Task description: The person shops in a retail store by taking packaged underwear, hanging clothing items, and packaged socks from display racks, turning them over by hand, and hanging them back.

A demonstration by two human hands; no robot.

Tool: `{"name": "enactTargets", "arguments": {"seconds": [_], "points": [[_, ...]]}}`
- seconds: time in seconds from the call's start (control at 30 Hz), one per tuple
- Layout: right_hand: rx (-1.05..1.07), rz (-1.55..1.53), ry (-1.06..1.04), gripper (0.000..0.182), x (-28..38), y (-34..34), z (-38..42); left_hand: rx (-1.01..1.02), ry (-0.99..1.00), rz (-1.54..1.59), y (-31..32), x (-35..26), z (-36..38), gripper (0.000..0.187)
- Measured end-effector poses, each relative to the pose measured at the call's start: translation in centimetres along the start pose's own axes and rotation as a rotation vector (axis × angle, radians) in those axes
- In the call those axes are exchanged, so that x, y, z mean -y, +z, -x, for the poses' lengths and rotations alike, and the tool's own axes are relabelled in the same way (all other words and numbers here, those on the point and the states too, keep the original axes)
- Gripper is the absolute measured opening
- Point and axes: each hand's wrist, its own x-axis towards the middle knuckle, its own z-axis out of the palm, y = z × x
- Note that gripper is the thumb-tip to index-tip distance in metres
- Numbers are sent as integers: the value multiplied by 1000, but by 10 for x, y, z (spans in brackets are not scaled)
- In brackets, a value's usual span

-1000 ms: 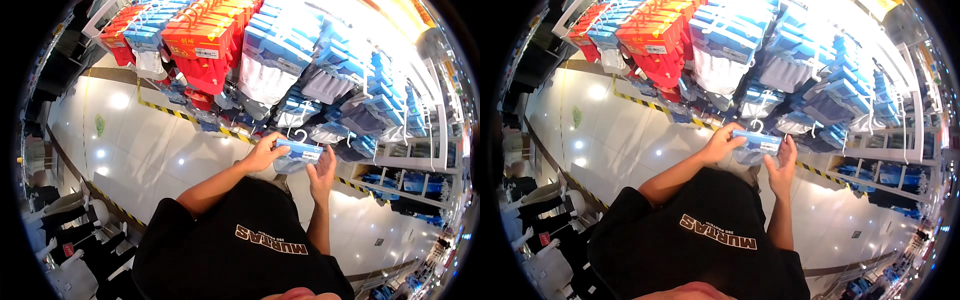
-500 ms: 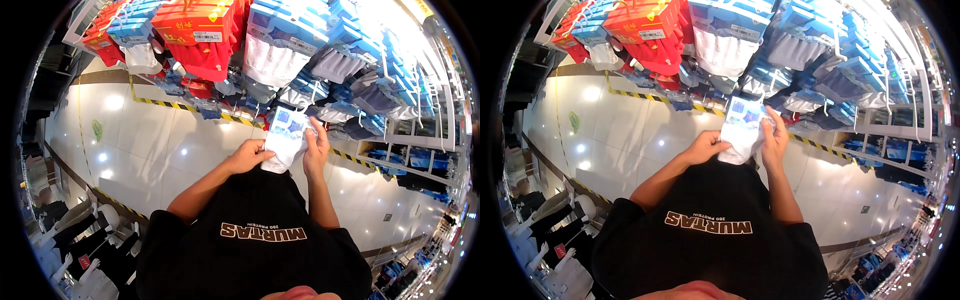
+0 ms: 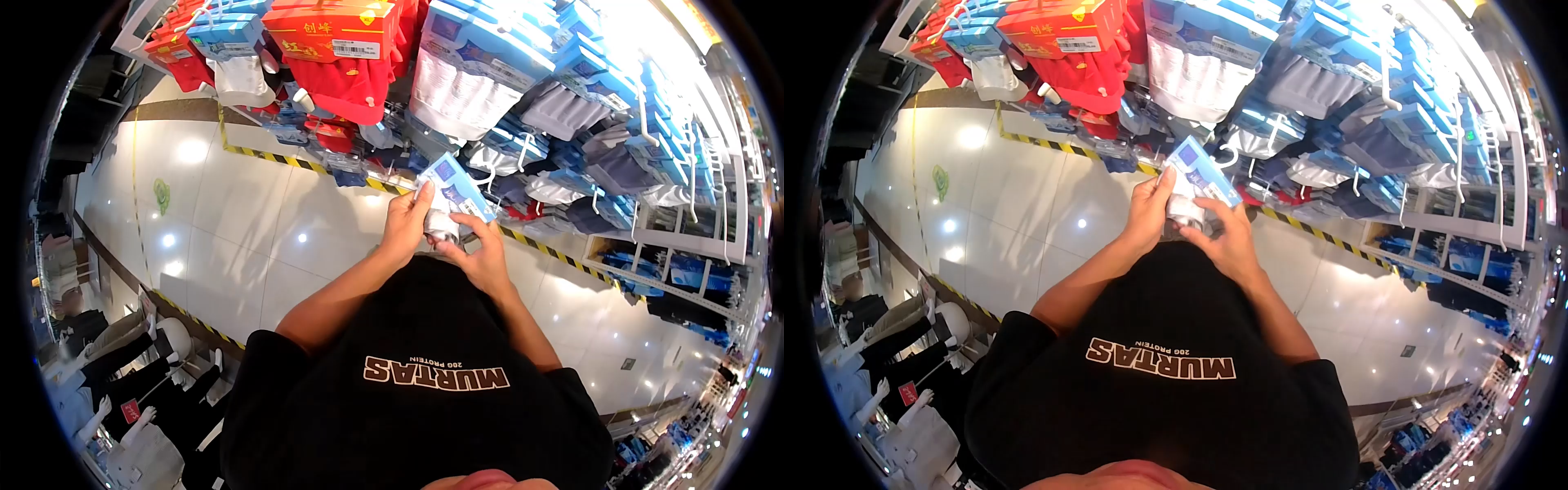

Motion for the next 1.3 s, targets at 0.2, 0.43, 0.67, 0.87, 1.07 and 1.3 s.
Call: {"name": "enactTargets", "arguments": {"seconds": [0.2, 0.43, 0.67, 0.87, 1.07, 1.3], "points": [[-68, -625, 257, 14, -25, 0, 2, 56, -51, -10, 4, -1, 3, 38], [-191, -909, 398, 17, -40, 0, 11, 81, -139, 87, -3, 1, 15, 35], [-295, -1088, 531, 20, -24, 2, 9, 105, -159, 156, -12, 5, 20, 33], [-119, -34, 37, 27, -20, -14, 19, 65, -229, 333, -18, 21, 13, 34], [-381, -417, -45, 49, -18, -18, 8, 189, -81, -105, -14, 36, 15, 26], [-343, -527, 84, 45, -53, -66, 0, 148, 13, -291, -23, 50, 8, 23]]}}
